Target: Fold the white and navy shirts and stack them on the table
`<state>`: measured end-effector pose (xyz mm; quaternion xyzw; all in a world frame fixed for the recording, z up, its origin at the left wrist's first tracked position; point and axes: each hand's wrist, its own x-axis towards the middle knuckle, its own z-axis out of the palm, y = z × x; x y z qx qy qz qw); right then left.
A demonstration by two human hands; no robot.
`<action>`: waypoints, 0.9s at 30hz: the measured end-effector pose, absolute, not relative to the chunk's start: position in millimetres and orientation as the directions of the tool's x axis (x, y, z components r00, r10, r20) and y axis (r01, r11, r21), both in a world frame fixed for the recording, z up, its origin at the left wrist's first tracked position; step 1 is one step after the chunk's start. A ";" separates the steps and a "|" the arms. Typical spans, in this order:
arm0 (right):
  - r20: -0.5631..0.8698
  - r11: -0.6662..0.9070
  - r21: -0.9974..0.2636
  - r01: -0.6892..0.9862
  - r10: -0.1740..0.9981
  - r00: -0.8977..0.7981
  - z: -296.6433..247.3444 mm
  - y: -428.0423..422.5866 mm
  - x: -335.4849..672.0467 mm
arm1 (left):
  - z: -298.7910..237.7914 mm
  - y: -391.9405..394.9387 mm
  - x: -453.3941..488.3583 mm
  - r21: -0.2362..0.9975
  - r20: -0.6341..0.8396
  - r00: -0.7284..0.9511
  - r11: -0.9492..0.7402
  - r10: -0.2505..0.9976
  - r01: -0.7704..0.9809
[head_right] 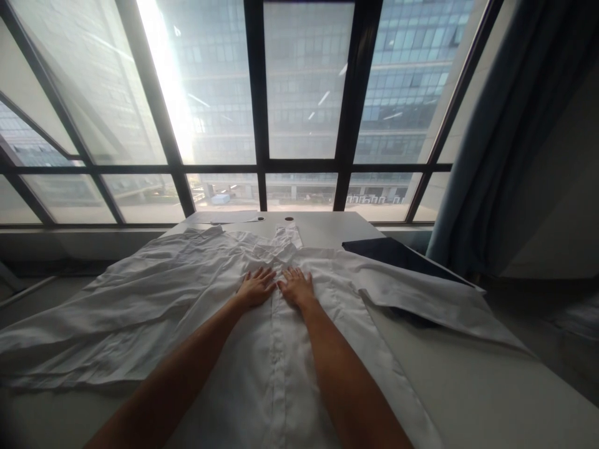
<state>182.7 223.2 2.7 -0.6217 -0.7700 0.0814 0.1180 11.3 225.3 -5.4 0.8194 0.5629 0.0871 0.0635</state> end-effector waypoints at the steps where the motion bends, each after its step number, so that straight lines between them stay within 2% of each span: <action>1: 0.015 0.196 -0.266 0.944 0.980 -0.199 1.3 224.4 184.1 | -6.3 227.3 9.4 0.196 0.054 0.344 -0.348 0.937 0.917; 3: -0.045 0.184 -0.264 0.947 0.978 -0.203 0.2 227.2 185.0 | -5.5 230.6 7.3 0.183 0.046 0.336 -0.339 0.941 0.923; 6: -0.019 0.189 -0.235 0.953 0.980 -0.199 3.1 226.7 182.5 | 0.2 231.4 9.1 0.166 0.024 0.327 -0.326 0.945 0.931; 8: 0.094 0.204 -0.186 0.961 0.977 -0.189 7.4 219.5 179.0 | 5.5 226.5 12.9 0.141 0.027 0.300 -0.300 0.954 0.943; 11: 0.286 0.246 -0.111 0.963 0.936 -0.206 13.8 196.8 172.7 | 13.0 207.6 18.4 0.109 0.143 0.273 -0.289 0.951 0.951; 13: 0.320 0.255 -0.120 0.959 0.925 -0.206 17.1 176.0 169.3 | 17.8 186.8 19.6 0.132 0.180 0.282 -0.308 0.942 0.942; 20: 0.160 0.144 -0.337 0.930 0.983 -0.094 35.1 97.8 176.9 | 39.5 94.1 15.3 0.242 0.189 0.287 -0.328 0.939 0.913; 24: 0.119 0.215 -0.380 0.900 0.976 -0.183 42.6 57.8 185.0 | 40.0 54.9 16.6 0.328 0.089 0.349 -0.358 0.933 0.874; 27: 0.077 0.258 -0.363 0.895 0.966 -0.247 41.4 34.1 186.2 | 29.9 36.1 17.9 0.380 0.096 0.344 -0.354 0.934 0.855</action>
